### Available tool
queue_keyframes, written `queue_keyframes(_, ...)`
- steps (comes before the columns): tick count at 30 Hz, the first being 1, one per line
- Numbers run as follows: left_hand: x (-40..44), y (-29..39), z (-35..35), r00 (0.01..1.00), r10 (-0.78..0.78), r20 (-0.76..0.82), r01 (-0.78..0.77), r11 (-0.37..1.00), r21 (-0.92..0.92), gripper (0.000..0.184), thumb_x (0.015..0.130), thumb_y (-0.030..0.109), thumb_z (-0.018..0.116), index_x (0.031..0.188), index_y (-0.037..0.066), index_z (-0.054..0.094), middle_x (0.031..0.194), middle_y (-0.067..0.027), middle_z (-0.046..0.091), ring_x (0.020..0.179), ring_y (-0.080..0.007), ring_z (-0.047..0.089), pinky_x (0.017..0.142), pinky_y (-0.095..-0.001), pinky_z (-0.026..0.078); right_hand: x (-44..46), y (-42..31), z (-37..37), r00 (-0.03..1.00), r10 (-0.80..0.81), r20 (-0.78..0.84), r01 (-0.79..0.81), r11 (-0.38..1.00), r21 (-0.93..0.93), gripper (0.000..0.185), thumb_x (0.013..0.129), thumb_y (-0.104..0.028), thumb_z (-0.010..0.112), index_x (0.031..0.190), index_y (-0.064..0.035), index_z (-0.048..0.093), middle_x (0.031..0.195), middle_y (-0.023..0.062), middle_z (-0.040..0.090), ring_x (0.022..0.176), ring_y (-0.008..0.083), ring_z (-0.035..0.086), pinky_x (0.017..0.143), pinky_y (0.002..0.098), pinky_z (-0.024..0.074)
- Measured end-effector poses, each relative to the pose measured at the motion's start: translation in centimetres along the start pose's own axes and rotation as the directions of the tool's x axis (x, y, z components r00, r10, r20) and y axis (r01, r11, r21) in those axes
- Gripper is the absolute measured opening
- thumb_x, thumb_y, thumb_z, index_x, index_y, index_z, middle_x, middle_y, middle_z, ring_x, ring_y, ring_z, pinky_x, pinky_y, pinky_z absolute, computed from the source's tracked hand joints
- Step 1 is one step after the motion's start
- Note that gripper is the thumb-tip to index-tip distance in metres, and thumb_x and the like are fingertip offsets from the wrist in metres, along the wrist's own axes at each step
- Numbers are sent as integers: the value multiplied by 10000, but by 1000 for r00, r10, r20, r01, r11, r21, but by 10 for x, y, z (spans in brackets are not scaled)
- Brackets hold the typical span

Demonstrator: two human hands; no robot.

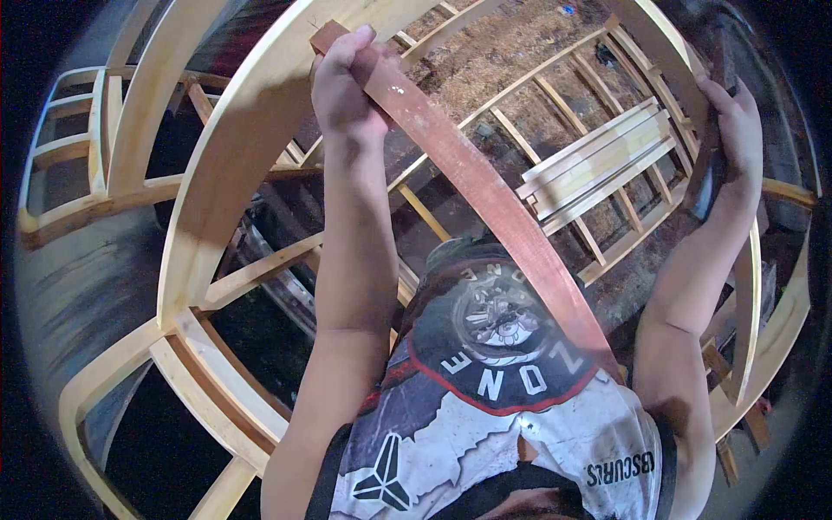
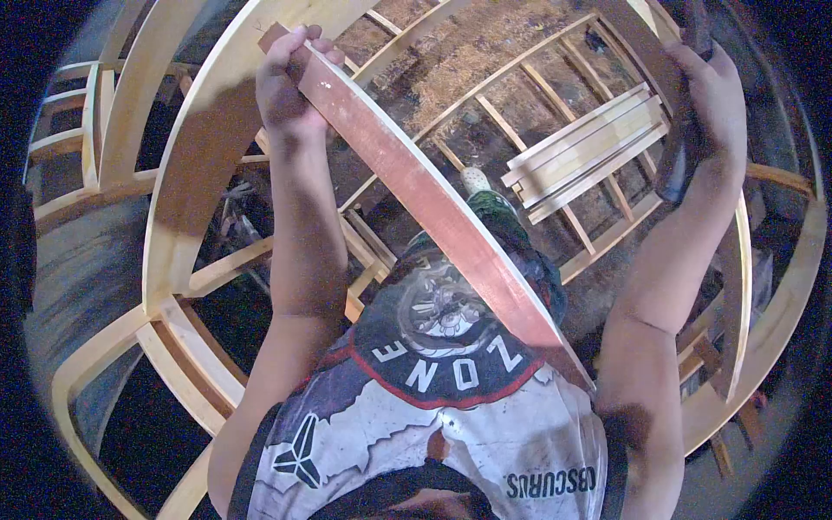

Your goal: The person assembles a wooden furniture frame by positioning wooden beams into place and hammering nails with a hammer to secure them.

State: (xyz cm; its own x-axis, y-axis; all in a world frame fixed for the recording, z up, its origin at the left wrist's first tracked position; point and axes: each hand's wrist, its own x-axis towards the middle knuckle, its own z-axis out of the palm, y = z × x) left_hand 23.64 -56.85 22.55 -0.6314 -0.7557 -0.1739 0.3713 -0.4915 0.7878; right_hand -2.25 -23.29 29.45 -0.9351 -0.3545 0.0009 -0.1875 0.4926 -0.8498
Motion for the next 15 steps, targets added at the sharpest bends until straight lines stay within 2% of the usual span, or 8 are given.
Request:
queue_keyframes(4,8,6,-14,988,-110,108,111,994,-6,264,831,133,699,1023,-1,578,857,-76,608,762,-212,615,674,-341,537,2,4,9,994,-105,-42,108,991,79,286,877,-237,695,1046,-13,642,855,21,650,730,115,568,699,283,462)
queue_keyframes(7,6,4,-4,995,-81,54,83,996,-33,286,824,148,713,1024,-2,577,841,-80,612,751,-207,621,670,-328,540,-6,-5,9,998,-35,-48,36,999,16,281,860,-229,714,1024,-14,641,861,26,647,749,102,561,707,274,459)
queue_keyframes(8,3,1,1,999,-50,-21,49,998,-42,294,822,152,716,1028,-5,579,828,-83,613,741,-205,622,670,-324,541,-6,-7,7,997,-46,-54,47,999,11,281,860,-229,714,1024,-14,641,861,26,647,749,102,561,707,274,459)
queue_keyframes(9,-1,3,8,995,-17,-95,12,998,-54,302,820,156,720,1032,-8,582,816,-86,613,731,-203,622,669,-319,541,-4,-6,3,998,-33,-45,30,997,-76,298,848,-241,724,1020,-12,643,866,31,648,761,106,567,717,275,460)
queue_keyframes(10,-2,3,8,998,9,-63,-12,999,-36,293,825,150,714,1032,-17,590,808,-89,615,723,-198,622,662,-317,535,-1,-4,-1,999,-20,-41,14,987,-162,315,837,-253,734,1016,-11,645,870,36,649,774,110,572,726,276,461)
queue_keyframes(11,-2,2,10,999,21,-50,-23,998,-51,293,825,150,714,1032,-17,590,808,-89,615,723,-198,622,662,-317,535,4,5,-2,971,-207,-122,168,948,-271,335,821,-268,737,1015,-9,651,866,49,653,786,132,588,739,290,466)
queue_keyframes(13,-6,1,17,994,34,-102,-30,999,36,283,819,144,717,1016,-25,605,819,-100,625,725,-198,623,657,-322,532,4,8,-5,981,-136,-140,113,980,-164,325,814,-262,725,1005,-9,653,854,60,655,776,147,595,741,311,472)
queue_keyframes(15,-7,0,18,994,9,-105,-7,1000,20,267,821,148,721,1014,-8,622,838,-95,643,735,-194,630,664,-328,528,6,7,-9,981,-144,-127,117,973,-197,315,807,-245,714,1002,-7,652,854,71,664,777,153,596,747,321,480)
